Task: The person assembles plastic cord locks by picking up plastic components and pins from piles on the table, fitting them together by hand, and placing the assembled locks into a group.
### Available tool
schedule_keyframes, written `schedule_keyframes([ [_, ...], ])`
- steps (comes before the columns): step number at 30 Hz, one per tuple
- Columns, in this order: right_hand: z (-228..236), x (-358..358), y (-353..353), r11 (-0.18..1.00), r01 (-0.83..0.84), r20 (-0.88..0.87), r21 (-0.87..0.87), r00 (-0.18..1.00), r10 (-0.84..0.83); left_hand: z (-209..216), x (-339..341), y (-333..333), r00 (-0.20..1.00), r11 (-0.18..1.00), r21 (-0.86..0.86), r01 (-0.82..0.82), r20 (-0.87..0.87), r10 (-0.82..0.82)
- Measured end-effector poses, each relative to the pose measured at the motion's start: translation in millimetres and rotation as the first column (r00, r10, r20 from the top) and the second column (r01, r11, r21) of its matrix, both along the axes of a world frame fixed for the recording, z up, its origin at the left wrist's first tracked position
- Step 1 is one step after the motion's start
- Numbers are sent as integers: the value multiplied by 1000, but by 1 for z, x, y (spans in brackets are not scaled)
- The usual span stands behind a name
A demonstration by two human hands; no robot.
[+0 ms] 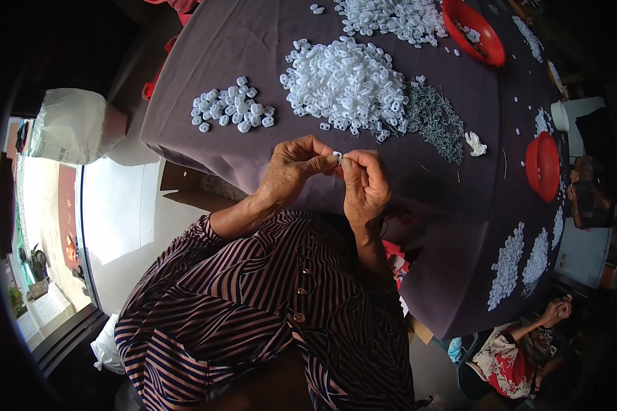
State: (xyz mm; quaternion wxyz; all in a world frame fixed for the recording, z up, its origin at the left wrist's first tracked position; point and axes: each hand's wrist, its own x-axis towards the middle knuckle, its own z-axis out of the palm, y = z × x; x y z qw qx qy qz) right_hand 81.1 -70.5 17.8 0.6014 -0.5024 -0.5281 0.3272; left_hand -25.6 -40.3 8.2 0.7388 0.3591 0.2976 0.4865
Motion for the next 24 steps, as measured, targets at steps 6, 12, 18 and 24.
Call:
schedule_keyframes([
  [6, -4, 5, -3, 997, 75, 222, -29, 973, -67, 5, 7, -3, 987, 998, -9, -69, -144, 67],
  [12, 3, 19, 0, 1000, 2, 265, -12, 964, 2, 10, 10, -2, 952, 971, 239, 10, -300, 64],
  [18, 7, 27, -2, 989, -19, 165, -147, 985, 43, 8, 21, 4, 978, 986, 166, 28, -208, 7],
  [24, 0, 40, -2, 996, -15, 252, -84, 967, 36, 13, 32, 7, 987, 998, 54, 23, -161, -14],
])
